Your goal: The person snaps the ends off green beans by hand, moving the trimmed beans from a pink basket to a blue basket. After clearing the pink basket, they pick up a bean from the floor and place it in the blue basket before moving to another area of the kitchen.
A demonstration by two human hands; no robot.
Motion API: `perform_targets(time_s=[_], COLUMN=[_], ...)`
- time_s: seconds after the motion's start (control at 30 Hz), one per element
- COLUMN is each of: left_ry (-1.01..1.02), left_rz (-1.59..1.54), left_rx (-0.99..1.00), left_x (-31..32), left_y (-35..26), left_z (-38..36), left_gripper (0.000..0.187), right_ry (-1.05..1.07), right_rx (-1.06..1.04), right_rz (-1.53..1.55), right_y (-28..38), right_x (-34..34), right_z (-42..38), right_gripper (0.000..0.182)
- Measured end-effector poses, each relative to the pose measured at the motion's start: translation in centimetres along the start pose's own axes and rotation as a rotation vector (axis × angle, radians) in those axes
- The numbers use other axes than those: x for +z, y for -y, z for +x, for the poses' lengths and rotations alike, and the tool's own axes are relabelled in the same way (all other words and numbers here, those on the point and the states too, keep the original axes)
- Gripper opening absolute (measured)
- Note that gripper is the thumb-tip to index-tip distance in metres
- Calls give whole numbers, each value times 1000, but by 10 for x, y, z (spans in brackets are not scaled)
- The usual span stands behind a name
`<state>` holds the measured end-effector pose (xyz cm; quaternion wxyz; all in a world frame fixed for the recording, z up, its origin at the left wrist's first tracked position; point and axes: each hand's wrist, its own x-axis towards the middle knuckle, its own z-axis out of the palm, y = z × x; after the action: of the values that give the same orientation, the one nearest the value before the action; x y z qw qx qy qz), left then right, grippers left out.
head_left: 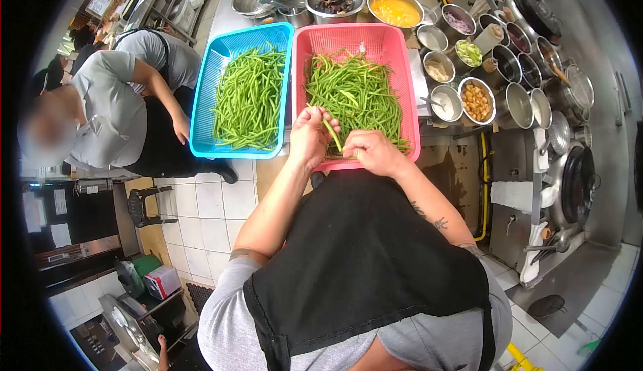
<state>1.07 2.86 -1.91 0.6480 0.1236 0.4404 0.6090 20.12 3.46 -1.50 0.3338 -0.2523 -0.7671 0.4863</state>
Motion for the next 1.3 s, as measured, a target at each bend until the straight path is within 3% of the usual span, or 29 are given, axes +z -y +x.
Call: perform_targets(time_s=[0.1,0.2,0.3,0.33,0.43,0.57,0.8,1.1,1.17,1.2,1.3], left_ry=[39,126,323,315,352,452,648,727,497,373,86], left_rz=[52,334,991,1170,1424,1363,1090,1325,1523,1612,1383], left_rx=[15,25,235,221,166,167,11,186,470,612,695], left_x=[-9,-15,-8,0,18,6,-2,14,14,11,9], left_y=[3,-7,-7,-15,-23,-13,-21,-27,-13,-5,-23], left_z=[17,24,15,6,-13,-11,-11,-8,4,14,35], left_gripper=[15,15,21,24,24,24,16,11,10,10,14], right_ry=[57,-202,-498,-458,-284,-185,20,201,203,164,-29], right_rx=[96,171,128,119,165,146,266,356,359,307,315], right_rz=[54,-147,-445,-452,-318,-274,47,314,397,665,776], right_y=[10,7,0,-4,-9,-22,-14,-19,-34,-24,-16], right_x=[3,-6,-11,-13,-11,-9,-16,-40,-45,-44,-34], right_z=[-1,2,6,4,0,-5,-1,-1,-4,-8,-15], right_gripper=[6,11,22,31,24,8,1,4,4,3,2])
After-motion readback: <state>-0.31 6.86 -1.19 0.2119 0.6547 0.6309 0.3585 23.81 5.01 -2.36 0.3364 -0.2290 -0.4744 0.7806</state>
